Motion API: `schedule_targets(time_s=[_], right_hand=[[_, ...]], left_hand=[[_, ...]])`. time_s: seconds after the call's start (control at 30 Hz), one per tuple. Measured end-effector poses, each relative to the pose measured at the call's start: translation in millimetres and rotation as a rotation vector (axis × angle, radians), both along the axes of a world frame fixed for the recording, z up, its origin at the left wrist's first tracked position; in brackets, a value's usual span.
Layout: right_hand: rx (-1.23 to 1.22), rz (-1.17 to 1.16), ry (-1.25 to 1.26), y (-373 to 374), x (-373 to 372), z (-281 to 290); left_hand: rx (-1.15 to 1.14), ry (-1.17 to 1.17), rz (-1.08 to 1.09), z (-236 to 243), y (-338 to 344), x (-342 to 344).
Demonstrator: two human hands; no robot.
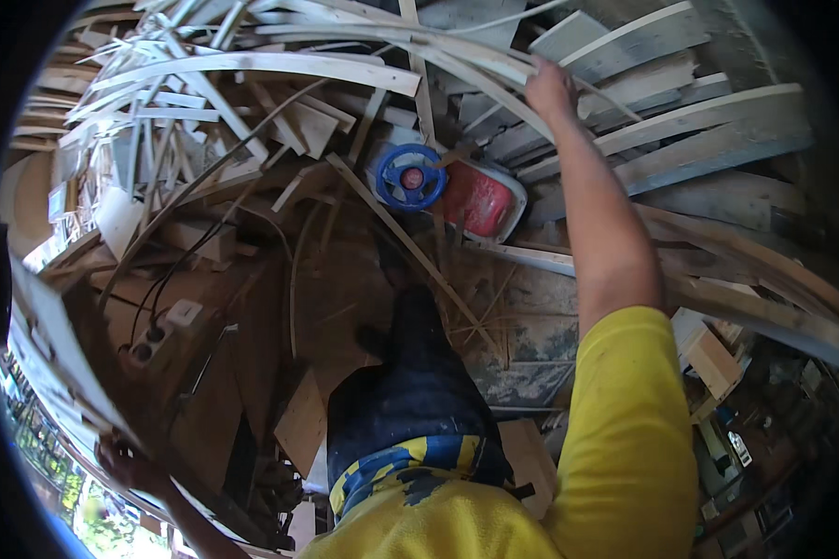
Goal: Measuring and installing metal drawer slides onto a wooden drawer box using a drill and square.
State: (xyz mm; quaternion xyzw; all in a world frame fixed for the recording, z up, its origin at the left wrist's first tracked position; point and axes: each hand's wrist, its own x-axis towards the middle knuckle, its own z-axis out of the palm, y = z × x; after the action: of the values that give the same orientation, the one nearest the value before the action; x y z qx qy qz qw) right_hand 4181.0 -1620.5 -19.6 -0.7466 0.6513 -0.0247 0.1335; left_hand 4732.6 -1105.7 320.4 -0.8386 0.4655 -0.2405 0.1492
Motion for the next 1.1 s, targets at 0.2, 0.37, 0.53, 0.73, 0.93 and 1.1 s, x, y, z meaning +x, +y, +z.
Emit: schedule_targets(time_s=[0.2, 0.37, 0.53, 0.73, 0.93, 1.1], right_hand=[[-0.104, 0.121, 0.057, -33.2, 8.2, -51.5], [-0.170, 0.398, 0.057, 10.3, 9.0, -27.4], [-0.209, 0.316, 0.081, 38.2, 24.8, -2.0], [-0.241, 0.253, 0.092, 70.7, 49.7, 37.4], [-0.236, 0.232, 0.049, 107.6, 76.6, 72.7], [-0.211, 0.194, 0.061, 127.8, 102.3, 110.2]], left_hand=[[-0.035, -0.041, 0.238, 8.9, -11.9, -14.9], [-0.414, 0.175, 0.574, 4.8, -16.5, -25.0], [-0.124, 0.038, 0.409, 4.4, -5.0, -23.2], [-0.161, 0.010, 0.166, 4.8, 0.9, -15.2], [-0.409, 0.235, 0.236, 3.7, -10.3, -24.9], [-0.988, 0.757, 0.325, -2.8, -28.9, -30.3]])
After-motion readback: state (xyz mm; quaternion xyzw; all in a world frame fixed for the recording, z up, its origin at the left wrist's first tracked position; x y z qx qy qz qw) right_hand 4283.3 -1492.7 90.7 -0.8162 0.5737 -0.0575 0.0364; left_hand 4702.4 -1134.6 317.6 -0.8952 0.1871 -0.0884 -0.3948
